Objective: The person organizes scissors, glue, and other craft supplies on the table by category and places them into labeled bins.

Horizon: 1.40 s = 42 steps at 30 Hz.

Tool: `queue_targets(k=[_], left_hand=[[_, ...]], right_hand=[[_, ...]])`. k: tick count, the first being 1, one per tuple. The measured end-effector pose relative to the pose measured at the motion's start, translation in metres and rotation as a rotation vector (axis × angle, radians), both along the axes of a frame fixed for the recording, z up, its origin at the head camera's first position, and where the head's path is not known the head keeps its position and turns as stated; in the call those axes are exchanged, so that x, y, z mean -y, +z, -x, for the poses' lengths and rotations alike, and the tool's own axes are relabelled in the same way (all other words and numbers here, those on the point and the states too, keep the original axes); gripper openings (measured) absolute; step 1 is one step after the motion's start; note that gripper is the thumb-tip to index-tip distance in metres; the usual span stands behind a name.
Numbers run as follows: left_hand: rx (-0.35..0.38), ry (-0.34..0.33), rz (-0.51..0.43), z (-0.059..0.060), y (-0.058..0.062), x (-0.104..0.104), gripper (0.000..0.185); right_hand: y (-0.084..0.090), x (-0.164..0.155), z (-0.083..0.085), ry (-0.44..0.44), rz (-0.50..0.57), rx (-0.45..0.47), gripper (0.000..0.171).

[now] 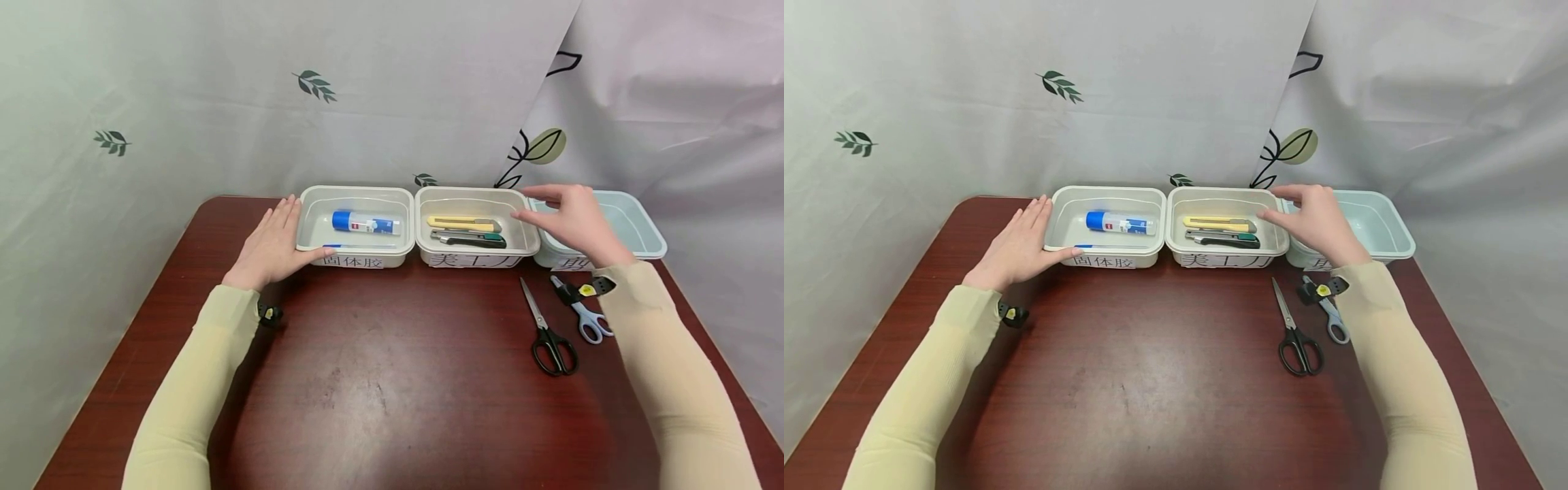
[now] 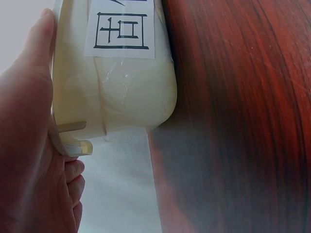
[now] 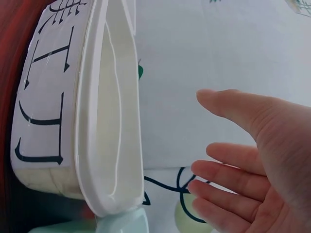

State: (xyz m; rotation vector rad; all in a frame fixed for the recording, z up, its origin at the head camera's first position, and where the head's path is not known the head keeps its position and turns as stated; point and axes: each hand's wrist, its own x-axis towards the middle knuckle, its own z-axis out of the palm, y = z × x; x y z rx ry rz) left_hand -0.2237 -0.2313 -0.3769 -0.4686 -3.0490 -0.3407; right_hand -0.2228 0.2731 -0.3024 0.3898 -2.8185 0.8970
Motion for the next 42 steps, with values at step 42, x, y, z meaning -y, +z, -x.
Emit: queue_targets(k=[42], left_hand=[[0.010,0.002,-0.014,-0.001,0.002,-0.002,0.124]], right_hand=[[-0.011,-0.057,-0.098,-0.133,-0.086,-0.005,0.071]])
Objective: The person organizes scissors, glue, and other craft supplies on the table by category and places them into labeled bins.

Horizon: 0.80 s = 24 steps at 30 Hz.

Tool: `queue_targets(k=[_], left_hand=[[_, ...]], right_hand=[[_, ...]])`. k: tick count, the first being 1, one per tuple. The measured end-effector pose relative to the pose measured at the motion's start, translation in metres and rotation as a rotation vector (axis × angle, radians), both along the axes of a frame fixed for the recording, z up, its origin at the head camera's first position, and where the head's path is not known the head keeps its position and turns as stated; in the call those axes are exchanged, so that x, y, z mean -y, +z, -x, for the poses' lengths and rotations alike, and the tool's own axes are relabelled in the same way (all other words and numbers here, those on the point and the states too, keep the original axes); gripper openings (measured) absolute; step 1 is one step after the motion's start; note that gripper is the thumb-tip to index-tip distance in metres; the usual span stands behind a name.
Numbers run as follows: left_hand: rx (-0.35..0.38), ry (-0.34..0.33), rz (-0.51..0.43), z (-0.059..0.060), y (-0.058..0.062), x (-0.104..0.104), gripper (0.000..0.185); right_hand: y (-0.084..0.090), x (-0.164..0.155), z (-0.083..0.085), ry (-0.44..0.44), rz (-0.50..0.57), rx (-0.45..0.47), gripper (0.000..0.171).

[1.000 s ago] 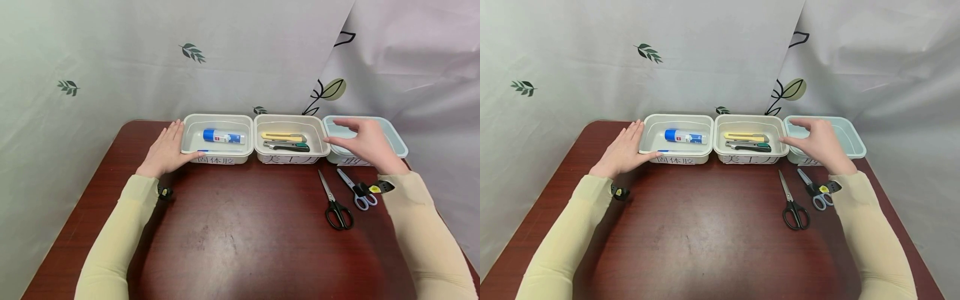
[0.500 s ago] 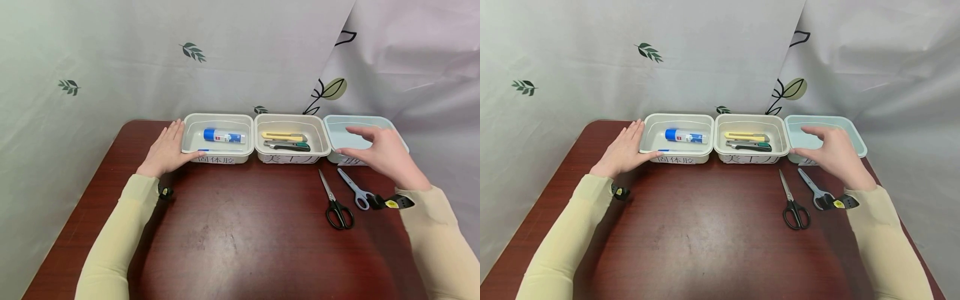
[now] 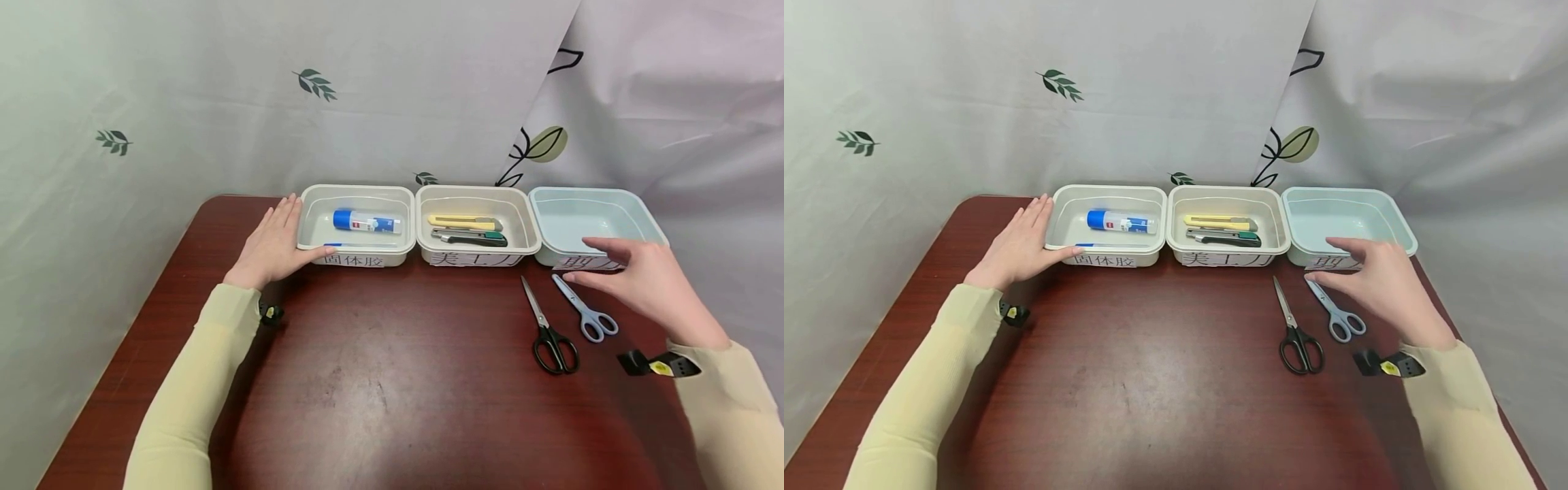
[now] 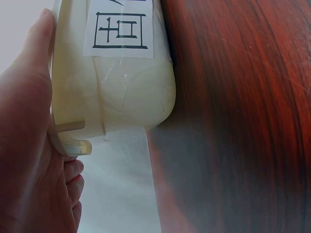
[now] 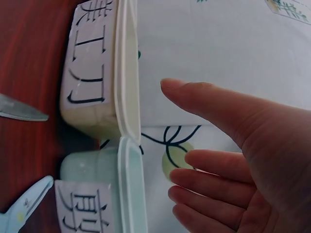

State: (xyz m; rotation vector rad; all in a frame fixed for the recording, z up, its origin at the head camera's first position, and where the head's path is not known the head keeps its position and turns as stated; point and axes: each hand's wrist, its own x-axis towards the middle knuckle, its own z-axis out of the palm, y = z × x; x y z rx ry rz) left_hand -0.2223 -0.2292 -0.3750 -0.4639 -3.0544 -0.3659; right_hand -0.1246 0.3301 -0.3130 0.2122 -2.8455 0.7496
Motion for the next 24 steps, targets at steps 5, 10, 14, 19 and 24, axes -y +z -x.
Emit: queue_targets(k=[5,10,14,19,24], left_hand=[[0.002,0.004,-0.003,0.000,0.000,0.000,0.124],[0.002,0.008,-0.001,0.000,-0.001,0.000,0.125],[0.002,0.008,0.002,0.001,-0.002,0.001,0.125],[-0.001,0.008,0.006,0.001,-0.002,0.002,0.125],[-0.004,0.006,0.005,0.001,-0.003,0.002,0.125]], right_hand=[[-0.007,-0.011,-0.008,-0.014,-0.031,0.005,0.068],[-0.014,-0.021,-0.015,-0.022,-0.062,0.074,0.066],[-0.027,-0.028,-0.017,-0.028,-0.095,0.103,0.072],[-0.051,-0.036,-0.016,-0.009,-0.129,0.127,0.077],[-0.068,-0.045,-0.018,-0.004,-0.148,0.185,0.080]])
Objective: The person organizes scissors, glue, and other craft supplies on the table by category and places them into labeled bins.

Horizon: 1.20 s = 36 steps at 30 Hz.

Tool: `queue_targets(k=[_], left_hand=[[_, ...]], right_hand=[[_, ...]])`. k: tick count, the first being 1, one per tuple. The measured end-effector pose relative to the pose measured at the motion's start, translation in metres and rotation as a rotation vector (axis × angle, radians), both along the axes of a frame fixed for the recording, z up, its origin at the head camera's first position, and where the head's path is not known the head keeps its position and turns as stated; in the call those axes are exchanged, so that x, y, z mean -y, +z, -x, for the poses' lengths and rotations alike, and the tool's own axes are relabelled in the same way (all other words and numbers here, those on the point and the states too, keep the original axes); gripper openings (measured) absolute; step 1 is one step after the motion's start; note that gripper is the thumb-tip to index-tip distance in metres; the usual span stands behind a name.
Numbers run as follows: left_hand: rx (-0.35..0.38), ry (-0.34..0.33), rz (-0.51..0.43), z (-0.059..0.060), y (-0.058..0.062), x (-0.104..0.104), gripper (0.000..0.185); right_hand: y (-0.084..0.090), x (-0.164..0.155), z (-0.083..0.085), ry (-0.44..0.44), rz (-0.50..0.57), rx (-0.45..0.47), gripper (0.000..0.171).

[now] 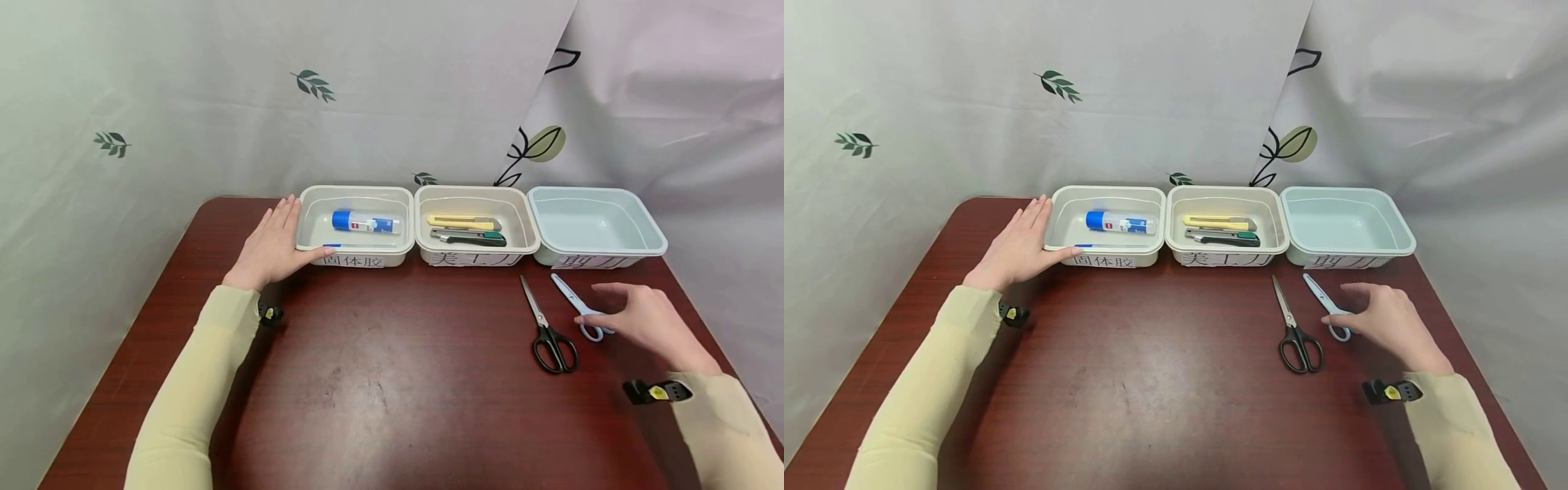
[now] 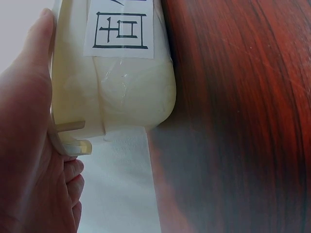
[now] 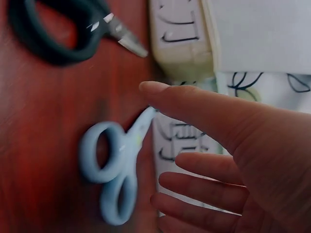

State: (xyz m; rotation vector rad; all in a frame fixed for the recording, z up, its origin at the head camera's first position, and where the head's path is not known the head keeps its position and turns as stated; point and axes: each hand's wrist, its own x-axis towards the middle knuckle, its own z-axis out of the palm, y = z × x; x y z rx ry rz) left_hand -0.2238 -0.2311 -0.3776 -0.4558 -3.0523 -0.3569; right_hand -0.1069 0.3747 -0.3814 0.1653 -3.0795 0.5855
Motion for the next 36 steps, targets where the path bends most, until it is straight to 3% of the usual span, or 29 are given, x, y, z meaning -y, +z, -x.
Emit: queue_targets(k=[13,26,36], left_hand=[[-0.004,-0.005,-0.002,0.000,0.000,-0.001,0.125],[-0.006,-0.005,-0.002,-0.001,0.001,-0.001,0.124],[-0.006,-0.009,-0.007,-0.002,0.002,-0.001,0.123]], right_hand=[[-0.014,-0.006,-0.007,-0.004,-0.020,0.062,0.077],[-0.013,-0.012,-0.009,-0.014,-0.040,0.078,0.072],[-0.013,-0.011,-0.008,-0.012,-0.035,0.074,0.059]])
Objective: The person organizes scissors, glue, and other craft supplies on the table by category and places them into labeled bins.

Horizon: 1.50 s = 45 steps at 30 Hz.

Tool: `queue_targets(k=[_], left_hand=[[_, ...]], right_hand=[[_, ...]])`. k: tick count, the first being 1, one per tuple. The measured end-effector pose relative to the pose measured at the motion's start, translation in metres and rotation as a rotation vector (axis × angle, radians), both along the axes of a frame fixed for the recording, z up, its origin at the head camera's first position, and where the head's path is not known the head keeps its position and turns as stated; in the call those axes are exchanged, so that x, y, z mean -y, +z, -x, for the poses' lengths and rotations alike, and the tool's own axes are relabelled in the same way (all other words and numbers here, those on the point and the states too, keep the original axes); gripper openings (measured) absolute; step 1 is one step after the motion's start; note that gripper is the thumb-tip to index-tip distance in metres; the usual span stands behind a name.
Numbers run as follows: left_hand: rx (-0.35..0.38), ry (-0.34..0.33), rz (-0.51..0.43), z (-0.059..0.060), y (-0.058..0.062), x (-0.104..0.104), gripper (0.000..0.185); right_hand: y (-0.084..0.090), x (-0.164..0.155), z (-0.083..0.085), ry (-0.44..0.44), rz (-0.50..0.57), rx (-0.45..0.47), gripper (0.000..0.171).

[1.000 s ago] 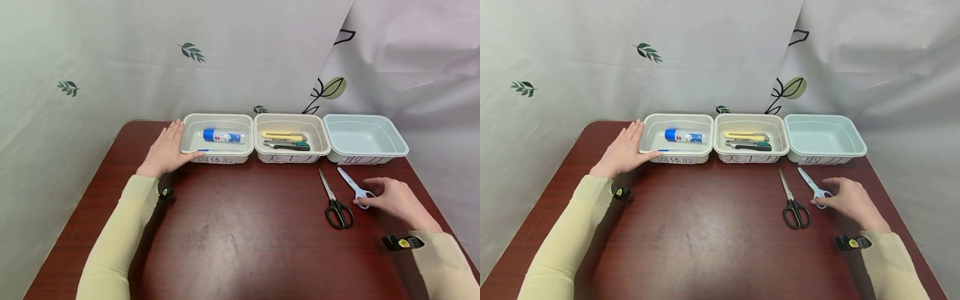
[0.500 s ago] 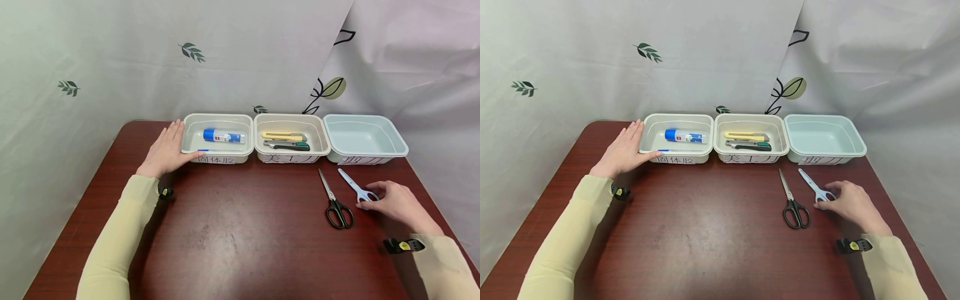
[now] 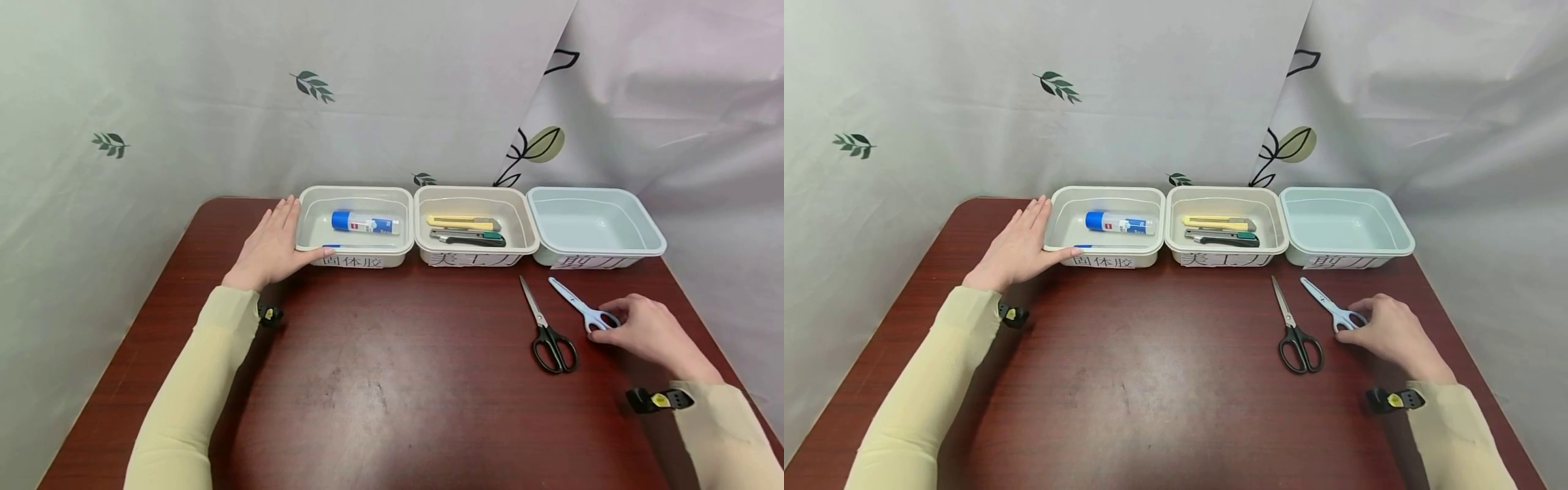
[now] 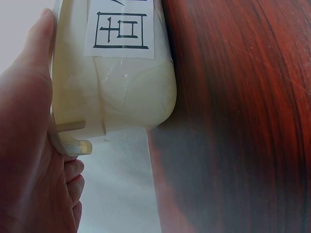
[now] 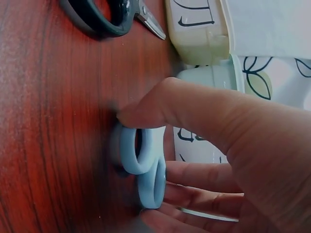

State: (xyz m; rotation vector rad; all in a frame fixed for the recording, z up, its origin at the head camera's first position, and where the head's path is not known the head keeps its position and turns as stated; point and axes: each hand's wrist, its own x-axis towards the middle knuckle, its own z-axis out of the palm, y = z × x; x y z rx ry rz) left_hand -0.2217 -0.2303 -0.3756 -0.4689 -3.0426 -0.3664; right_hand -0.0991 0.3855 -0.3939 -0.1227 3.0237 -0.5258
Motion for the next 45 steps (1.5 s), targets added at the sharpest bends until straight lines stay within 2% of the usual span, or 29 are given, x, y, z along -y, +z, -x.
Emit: queue_targets(k=[8,16,22,30,40,45], left_hand=[[-0.007,0.003,0.008,0.001,-0.001,0.000,0.123],[0.004,0.011,0.005,0.000,-0.001,0.000,0.124],[0.008,0.009,0.000,0.000,0.000,0.000,0.124],[-0.008,0.002,0.000,0.001,0.000,-0.001,0.124],[-0.007,0.000,0.001,0.001,-0.001,0.000,0.124],[-0.011,-0.005,-0.004,0.002,-0.001,0.000,0.124]], right_hand=[[0.000,0.000,0.003,0.040,-0.030,-0.034,0.055],[0.000,-0.004,0.009,0.076,-0.042,-0.012,0.060],[0.003,-0.003,0.008,0.078,-0.033,-0.054,0.057],[0.018,-0.005,0.005,0.081,0.005,-0.192,0.058],[0.040,-0.004,0.011,0.104,0.010,-0.286,0.059],[0.052,-0.001,0.017,0.079,0.037,-0.287,0.061]])
